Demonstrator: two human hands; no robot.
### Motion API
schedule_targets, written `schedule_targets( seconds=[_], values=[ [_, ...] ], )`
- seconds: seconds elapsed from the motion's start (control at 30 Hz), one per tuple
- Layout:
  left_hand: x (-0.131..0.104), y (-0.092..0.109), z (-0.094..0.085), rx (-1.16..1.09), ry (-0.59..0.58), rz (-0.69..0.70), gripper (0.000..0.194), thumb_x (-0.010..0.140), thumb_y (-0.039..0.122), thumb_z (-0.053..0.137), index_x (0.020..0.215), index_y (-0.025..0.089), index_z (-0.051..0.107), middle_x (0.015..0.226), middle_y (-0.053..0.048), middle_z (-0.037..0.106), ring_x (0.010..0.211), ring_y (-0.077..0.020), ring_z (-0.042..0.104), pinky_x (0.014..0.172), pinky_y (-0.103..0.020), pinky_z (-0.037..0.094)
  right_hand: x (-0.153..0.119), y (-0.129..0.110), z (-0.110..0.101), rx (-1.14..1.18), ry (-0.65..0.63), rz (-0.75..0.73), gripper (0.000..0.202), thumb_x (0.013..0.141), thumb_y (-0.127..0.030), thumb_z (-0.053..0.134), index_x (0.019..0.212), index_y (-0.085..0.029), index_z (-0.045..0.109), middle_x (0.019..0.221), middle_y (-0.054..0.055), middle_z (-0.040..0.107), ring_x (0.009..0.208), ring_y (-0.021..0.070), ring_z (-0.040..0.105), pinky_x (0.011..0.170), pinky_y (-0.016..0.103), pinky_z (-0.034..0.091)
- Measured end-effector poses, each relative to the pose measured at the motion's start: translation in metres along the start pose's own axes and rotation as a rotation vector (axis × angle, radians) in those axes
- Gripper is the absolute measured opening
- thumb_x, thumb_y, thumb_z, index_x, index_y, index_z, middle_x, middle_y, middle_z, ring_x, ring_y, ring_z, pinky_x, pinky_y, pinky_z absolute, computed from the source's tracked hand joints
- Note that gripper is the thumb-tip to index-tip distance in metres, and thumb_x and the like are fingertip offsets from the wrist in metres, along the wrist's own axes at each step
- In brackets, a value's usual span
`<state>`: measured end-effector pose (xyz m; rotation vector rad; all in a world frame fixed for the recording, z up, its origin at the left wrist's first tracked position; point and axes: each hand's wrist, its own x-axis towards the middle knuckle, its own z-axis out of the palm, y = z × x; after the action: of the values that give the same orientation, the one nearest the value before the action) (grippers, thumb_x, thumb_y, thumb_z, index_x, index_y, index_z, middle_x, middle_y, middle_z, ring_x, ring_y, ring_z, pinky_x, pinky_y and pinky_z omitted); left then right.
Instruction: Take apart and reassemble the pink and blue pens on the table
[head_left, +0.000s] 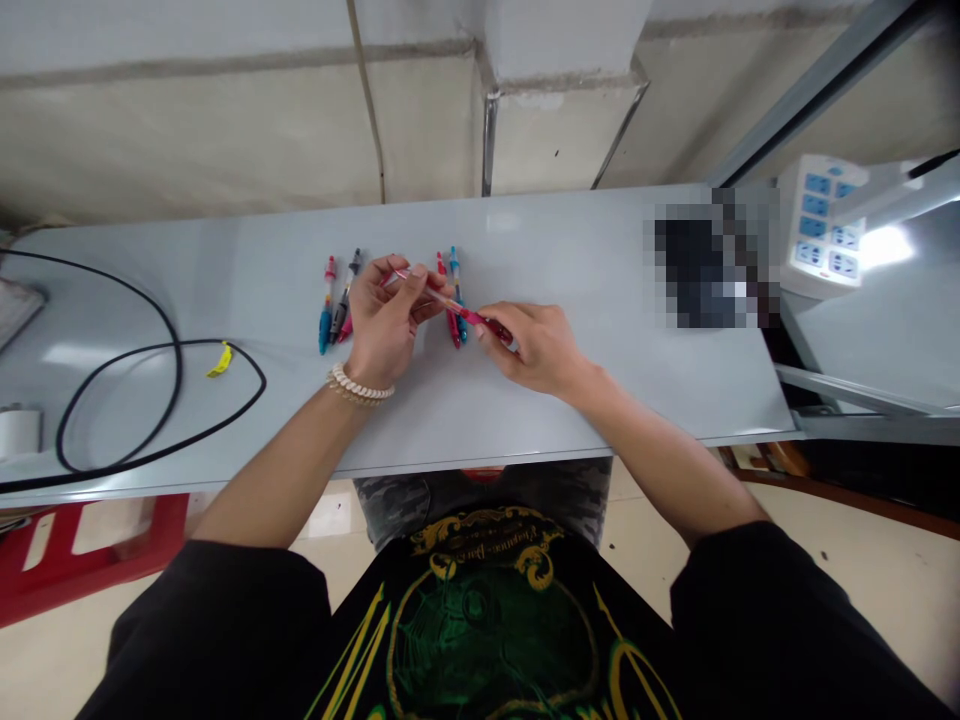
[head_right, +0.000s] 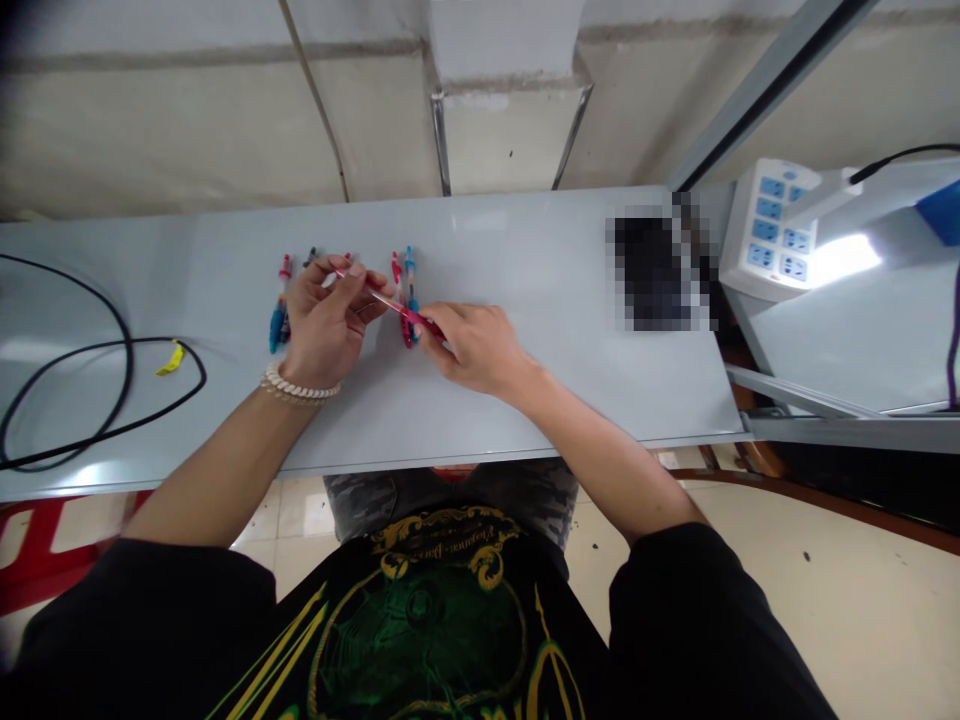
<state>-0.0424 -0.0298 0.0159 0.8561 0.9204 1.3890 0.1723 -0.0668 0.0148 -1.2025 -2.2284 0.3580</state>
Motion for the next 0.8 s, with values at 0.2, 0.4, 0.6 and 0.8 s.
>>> schedule_targets(
  seconds=[0.2,0.4,0.6,0.8],
  values=[
    [-0.0001,0.001,-0.0001,-0.002,-0.048,0.019,0.041,0.081,0.041,0.101,0.094,0.03,0.064,0.089,0.001,0.081,0.083,-0.0217,0.082,0.076,-0.036,0.068,-0.0005,-0.0002,0.001,-0.016,0.005,-0.002,0.038,0.113,-0.043,0.045,0.112,-0.019,0.075,0.093,0.007,0.081,0.072,0.0165,0.06,0.068,0.033,0.035],
    [-0.0006,0.0007,-0.0006,0.001,-0.013,-0.023,0.04,0.084,0.04,0.099,0.097,0.031,0.063,0.09,0.0,0.08,0.104,-0.0281,0.083,0.082,-0.04,0.067,-0.0002,-0.0007,0.0008,-0.025,0.003,0.0,0.038,0.113,-0.043,0.045,0.112,-0.02,0.074,0.09,0.006,0.08,0.071,0.0166,0.06,0.069,0.033,0.035],
    [-0.0005,0.0009,-0.0011,0.006,-0.015,-0.04,0.043,0.082,0.041,0.1,0.098,0.031,0.062,0.092,0.0,0.079,0.108,-0.0286,0.082,0.083,-0.041,0.067,-0.0002,-0.0014,0.0007,-0.02,-0.001,-0.003,0.038,0.113,-0.043,0.044,0.111,-0.02,0.074,0.091,0.006,0.081,0.072,0.0166,0.06,0.069,0.033,0.034],
    [-0.0007,0.0023,0.0004,0.023,-0.022,-0.019,0.041,0.083,0.04,0.1,0.096,0.03,0.063,0.088,0.0,0.08,0.094,-0.0261,0.082,0.078,-0.039,0.066,0.0,-0.0016,0.0009,-0.026,-0.01,-0.002,0.04,0.113,-0.044,0.044,0.112,-0.019,0.075,0.09,0.007,0.08,0.071,0.0167,0.058,0.068,0.034,0.034]
  ],
)
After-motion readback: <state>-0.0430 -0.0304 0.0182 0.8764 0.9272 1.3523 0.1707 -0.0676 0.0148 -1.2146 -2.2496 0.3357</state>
